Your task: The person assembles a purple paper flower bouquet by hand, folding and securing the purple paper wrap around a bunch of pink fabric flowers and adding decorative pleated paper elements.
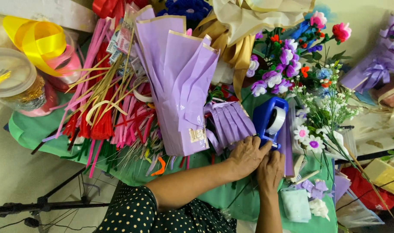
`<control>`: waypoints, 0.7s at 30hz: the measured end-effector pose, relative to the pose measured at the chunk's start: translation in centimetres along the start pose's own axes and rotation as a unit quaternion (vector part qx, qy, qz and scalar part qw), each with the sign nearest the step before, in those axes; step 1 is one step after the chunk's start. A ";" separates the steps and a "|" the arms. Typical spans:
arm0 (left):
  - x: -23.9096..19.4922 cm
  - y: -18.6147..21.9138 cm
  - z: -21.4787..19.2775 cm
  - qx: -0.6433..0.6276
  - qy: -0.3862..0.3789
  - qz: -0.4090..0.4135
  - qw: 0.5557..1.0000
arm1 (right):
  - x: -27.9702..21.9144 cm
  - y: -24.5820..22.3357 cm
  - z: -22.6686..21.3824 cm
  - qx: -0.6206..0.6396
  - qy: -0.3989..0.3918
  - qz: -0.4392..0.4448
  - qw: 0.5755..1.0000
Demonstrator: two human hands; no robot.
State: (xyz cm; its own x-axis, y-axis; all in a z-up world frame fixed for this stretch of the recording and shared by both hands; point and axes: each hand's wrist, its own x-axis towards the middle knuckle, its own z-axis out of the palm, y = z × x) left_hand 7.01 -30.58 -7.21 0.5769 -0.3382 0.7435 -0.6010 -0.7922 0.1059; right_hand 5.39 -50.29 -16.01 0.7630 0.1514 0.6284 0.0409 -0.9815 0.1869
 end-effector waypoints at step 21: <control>-4.5 -15.5 -25.3 -0.250 0.141 -0.132 0.949 | 11.1 -10.9 -21.2 0.533 -0.179 0.054 0.825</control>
State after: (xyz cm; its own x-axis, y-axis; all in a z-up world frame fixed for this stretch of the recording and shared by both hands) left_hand -0.22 -3.95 4.52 0.6150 0.0447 0.7872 -0.6841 -0.4662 0.5609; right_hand -0.24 -35.41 4.89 0.9329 0.1996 0.2999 0.3597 -0.5615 -0.7452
